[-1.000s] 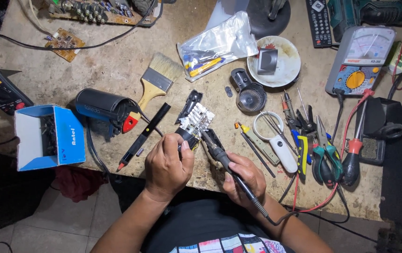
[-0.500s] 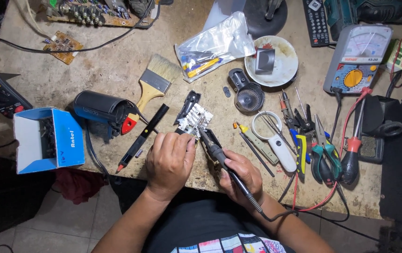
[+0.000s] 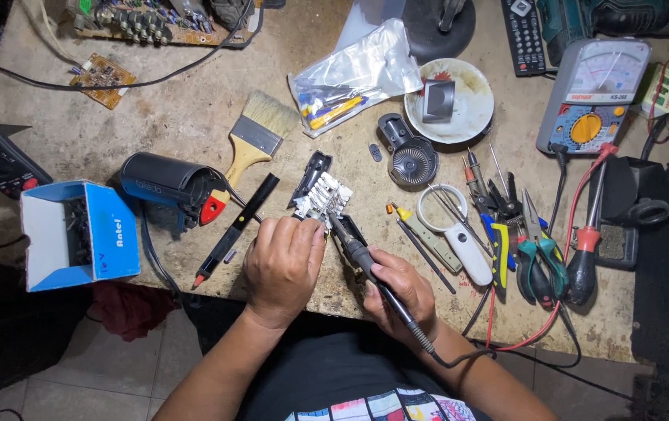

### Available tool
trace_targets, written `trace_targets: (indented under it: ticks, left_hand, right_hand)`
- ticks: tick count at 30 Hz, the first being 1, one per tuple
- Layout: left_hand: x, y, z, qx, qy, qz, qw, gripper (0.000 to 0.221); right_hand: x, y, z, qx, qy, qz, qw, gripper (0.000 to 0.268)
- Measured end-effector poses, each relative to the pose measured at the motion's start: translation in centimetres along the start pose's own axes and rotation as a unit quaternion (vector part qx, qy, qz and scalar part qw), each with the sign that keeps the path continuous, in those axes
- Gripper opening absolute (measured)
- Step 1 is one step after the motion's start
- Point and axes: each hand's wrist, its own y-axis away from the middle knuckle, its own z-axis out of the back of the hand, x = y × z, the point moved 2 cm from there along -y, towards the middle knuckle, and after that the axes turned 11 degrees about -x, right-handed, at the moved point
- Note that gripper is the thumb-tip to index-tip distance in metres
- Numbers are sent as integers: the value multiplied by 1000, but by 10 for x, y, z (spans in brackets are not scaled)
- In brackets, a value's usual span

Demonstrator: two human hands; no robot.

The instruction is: Soldering wires onto a small circuit board as part of an electronics repair task.

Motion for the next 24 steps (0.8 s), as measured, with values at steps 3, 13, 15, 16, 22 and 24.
trace_targets:
  ticks: [3, 13, 15, 16, 22, 24]
  left_hand:
    - [1, 2, -2, -1, -5, -2, 1000, 8]
    - [-1, -1, -3, 10, -9, -19, 1000, 7]
    - [0, 0, -5, 9, -14, -24, 1000, 6]
    - [-1, 0, -5, 9, -14, -24, 1000, 6]
    - [-1, 1, -6, 7, -12, -26, 1000, 6]
    - [-1, 0, -5, 5, -11, -26, 1000, 7]
  right_hand:
    - [0, -1, 0, -2, -4, 0, 1000, 24]
    - [1, -2, 0, 1, -3, 1, 1000, 25]
    - [0, -1, 0, 1, 0, 7, 1000, 25]
    - [0, -2, 0, 0, 0, 7, 1000, 25]
    - [2, -4, 0, 1, -1, 4, 1000, 25]
    - [3, -6, 0, 4, 2, 9, 1000, 25]
